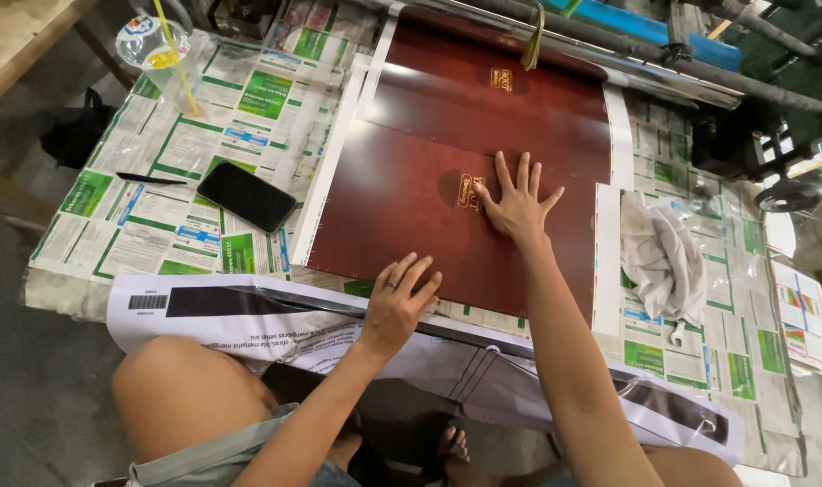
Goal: The person sits on the floor and repeatedly wipes a reddish-brown rectangular board with a white cloth. They smooth the surface with their hands and wipe it multiple times, occasionally picking up the cloth to continue cleaning.
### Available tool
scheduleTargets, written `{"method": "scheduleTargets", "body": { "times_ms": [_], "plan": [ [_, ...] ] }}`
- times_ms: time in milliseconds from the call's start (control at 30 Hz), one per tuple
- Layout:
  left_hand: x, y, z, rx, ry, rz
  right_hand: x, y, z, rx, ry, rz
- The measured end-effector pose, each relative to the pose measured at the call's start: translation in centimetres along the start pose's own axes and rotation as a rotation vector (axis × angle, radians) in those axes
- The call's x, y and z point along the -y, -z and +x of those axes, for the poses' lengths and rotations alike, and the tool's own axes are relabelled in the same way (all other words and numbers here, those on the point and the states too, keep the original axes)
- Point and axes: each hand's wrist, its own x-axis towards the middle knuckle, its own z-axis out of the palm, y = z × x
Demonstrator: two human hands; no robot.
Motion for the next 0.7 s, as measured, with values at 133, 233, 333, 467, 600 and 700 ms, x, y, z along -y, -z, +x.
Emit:
{"method": "scheduleTargets", "body": {
  "times_ms": [133, 233, 333, 467, 600, 700],
  "plan": [
    [1.1, -0.9, -0.3, 0.058, -0.038, -0.04, 0.6, -0.6, -4.2, -0.009, -0.009, 0.01],
    [1.7, -1.2, 0.0, 0.126, -0.002, -0.101, 1.4, -1.0, -11.6, -0.048, 0.076, -0.018],
    [2.1, -1.7, -0.1, 0.141, 0.015, -0.17, 1.2, -1.3, -18.6, -0.078, 0.179, -0.011],
    [0.5, -0.6, -0.6, 0.058, -0.049, -0.023, 0.6, 0.7, -21.3, -0.1, 0.304, 0.006],
    [-0.1, -2.9, -4.7, -0.229, -0.194, 0.227, 0.9, 4.0, -20.6, -0.19, 0.315, -0.016],
    [-0.6, -1.4, -4.2, 0.187, -0.097, 0.097, 1.2, 2.8, -21.5, -0.509, 0.224, 0.105]
  ]
}}
